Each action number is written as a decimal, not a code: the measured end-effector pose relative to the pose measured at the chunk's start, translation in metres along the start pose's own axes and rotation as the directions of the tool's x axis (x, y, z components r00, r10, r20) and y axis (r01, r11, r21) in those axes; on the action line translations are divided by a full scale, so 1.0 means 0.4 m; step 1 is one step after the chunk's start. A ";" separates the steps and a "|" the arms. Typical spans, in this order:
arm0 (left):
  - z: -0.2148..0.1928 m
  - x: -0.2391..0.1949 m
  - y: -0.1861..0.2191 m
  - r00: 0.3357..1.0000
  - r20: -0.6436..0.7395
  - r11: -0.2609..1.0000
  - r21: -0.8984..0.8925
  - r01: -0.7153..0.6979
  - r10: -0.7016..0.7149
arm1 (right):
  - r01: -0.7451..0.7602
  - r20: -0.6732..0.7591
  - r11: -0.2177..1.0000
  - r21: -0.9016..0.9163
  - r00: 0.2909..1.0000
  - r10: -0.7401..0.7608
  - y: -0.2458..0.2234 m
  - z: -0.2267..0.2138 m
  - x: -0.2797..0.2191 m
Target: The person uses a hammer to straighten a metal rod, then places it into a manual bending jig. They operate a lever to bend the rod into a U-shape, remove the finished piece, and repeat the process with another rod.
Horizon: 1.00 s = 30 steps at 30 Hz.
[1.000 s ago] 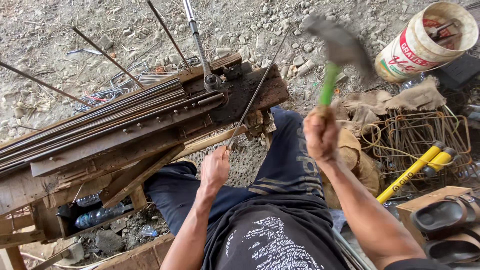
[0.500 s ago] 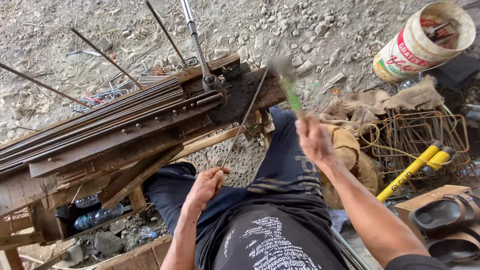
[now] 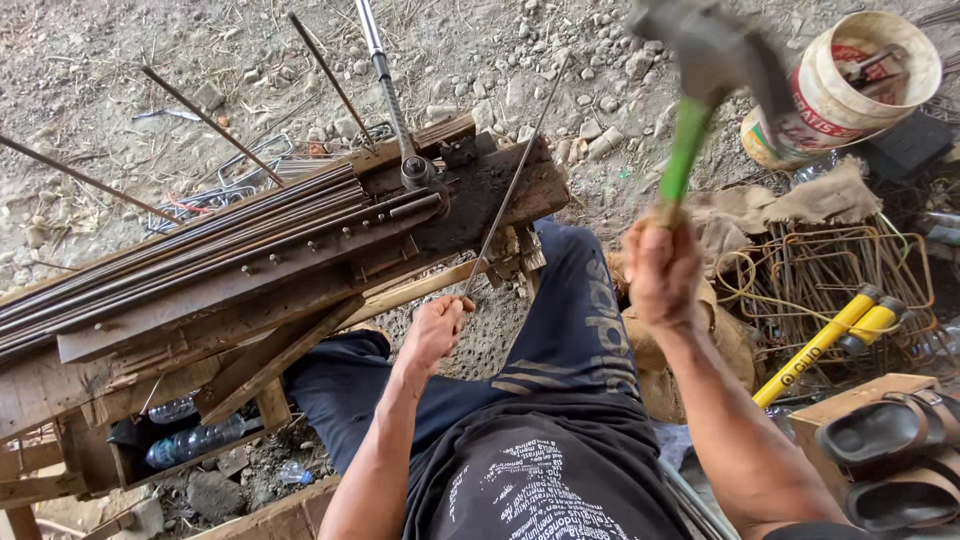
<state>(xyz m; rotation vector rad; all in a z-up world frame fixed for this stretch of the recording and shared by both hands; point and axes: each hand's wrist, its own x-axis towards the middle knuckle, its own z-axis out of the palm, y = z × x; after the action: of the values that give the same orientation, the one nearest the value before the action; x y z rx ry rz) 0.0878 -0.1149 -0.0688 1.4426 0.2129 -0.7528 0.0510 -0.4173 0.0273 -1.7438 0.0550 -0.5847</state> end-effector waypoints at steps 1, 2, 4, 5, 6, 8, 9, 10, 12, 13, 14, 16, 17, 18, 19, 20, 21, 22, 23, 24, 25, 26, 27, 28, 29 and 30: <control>0.008 -0.008 0.018 1.000 0.003 1.000 -0.018 0.015 -0.015 | 0.035 0.034 0.991 -0.128 0.999 -0.031 0.047 0.009 -0.011; 0.013 -0.020 0.034 0.999 0.005 0.999 -0.035 0.032 -0.032 | 0.072 0.071 0.965 -0.251 0.996 -0.056 0.092 0.019 -0.024; 0.015 -0.028 0.036 0.999 0.013 0.997 -0.066 0.031 -0.030 | -0.149 0.178 0.869 -0.471 0.949 0.259 0.130 0.021 -0.041; 0.017 -0.032 0.038 0.999 0.020 0.994 -0.100 0.032 -0.030 | -0.298 0.199 0.669 -0.681 0.804 0.561 0.149 0.022 -0.047; 0.009 -0.030 0.015 0.999 0.017 0.995 -0.100 0.030 -0.028 | -0.297 0.201 0.671 -0.679 0.804 0.559 0.100 0.025 -0.039; -0.008 -0.017 -0.025 0.997 0.066 0.993 -0.112 0.035 -0.027 | -0.452 0.208 0.755 -0.475 0.777 0.595 0.003 0.033 -0.013; -0.015 -0.018 -0.012 0.998 0.063 0.993 -0.113 0.027 -0.020 | -0.445 0.211 0.760 -0.473 0.780 0.589 0.006 0.042 -0.012; -0.020 -0.036 -0.015 0.996 0.078 0.988 -0.138 0.063 -0.053 | -0.410 0.121 0.811 -0.416 0.859 0.497 0.008 0.048 -0.030; -0.029 -0.071 -0.011 0.992 0.093 0.982 -0.159 0.103 -0.089 | -0.369 0.018 0.857 -0.361 0.916 0.402 0.030 0.057 -0.052; -0.032 -0.091 -0.003 0.989 0.094 0.973 -0.193 0.129 -0.112 | -0.316 -0.017 0.870 -0.378 0.942 0.335 0.046 0.060 -0.055; -0.034 -0.112 0.005 0.986 0.098 0.962 -0.224 0.155 -0.136 | -0.264 -0.055 0.879 -0.397 0.963 0.264 0.061 0.062 -0.061; -0.050 -0.111 -0.029 0.985 0.103 0.956 -0.244 0.160 -0.138 | -0.348 0.051 0.790 -0.504 0.902 0.430 0.083 0.054 -0.068; -0.056 -0.104 -0.043 0.985 0.105 0.949 -0.271 0.161 -0.137 | -0.395 0.135 0.682 -0.615 0.800 0.585 0.094 0.049 -0.061; -0.062 -0.104 -0.065 0.985 0.104 0.949 -0.271 0.159 -0.136 | -0.394 0.136 0.684 -0.614 0.800 0.584 0.061 0.044 -0.057; -0.068 -0.102 -0.086 0.983 0.110 0.947 -0.271 0.171 -0.146 | -0.459 0.117 0.643 -0.613 0.752 0.648 0.029 0.040 -0.051; -0.074 -0.087 -0.101 0.983 0.111 0.946 -0.275 0.173 -0.147 | -0.511 0.104 0.604 -0.612 0.705 0.702 0.002 0.038 -0.029; -0.072 -0.079 -0.091 0.985 0.107 0.947 -0.279 0.161 -0.136 | -0.500 0.111 0.612 -0.613 0.712 0.693 0.028 0.038 -0.028; -0.072 -0.093 -0.097 0.982 0.121 0.936 -0.304 0.178 -0.148 | -0.486 0.088 0.721 -0.494 0.797 0.598 0.053 0.036 -0.056; -0.071 -0.107 -0.103 0.978 0.135 0.924 -0.328 0.196 -0.159 | -0.447 0.046 0.815 -0.369 0.867 0.496 0.077 0.033 -0.085; -0.070 -0.120 -0.097 0.977 0.134 0.925 -0.322 0.202 -0.167 | -0.455 0.043 0.813 -0.364 0.863 0.503 0.109 0.038 -0.087; -0.067 -0.135 -0.090 0.975 0.124 0.915 -0.340 0.217 -0.185 | -0.376 0.062 0.821 -0.430 0.895 0.443 0.138 0.041 -0.089; -0.061 -0.128 -0.069 0.975 0.120 0.909 -0.356 0.218 -0.187 | -0.282 0.081 0.823 -0.493 0.927 0.366 0.169 0.042 -0.069; -0.074 -0.131 -0.077 0.976 0.124 0.913 -0.348 0.212 -0.179 | -0.279 0.073 0.826 -0.490 0.931 0.358 0.184 0.028 -0.059; -0.085 -0.137 -0.089 0.959 0.170 0.888 -0.368 0.275 -0.226 | -0.408 0.176 0.796 -0.448 0.832 0.526 0.197 0.013 -0.048; -0.098 -0.140 -0.101 0.938 0.217 0.860 -0.383 0.338 -0.272 | -0.530 0.284 0.738 -0.417 0.696 0.660 0.212 -0.001 -0.036; -0.100 -0.147 -0.093 0.938 0.216 0.861 -0.382 0.336 -0.271 | -0.529 0.284 0.740 -0.416 0.697 0.658 0.153 0.003 -0.028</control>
<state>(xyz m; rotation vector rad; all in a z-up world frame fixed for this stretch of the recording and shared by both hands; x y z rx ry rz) 0.0337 -0.0556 -0.0722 0.9478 0.4610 -1.0071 0.0583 -0.4287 -0.0334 -1.9713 0.4280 0.3146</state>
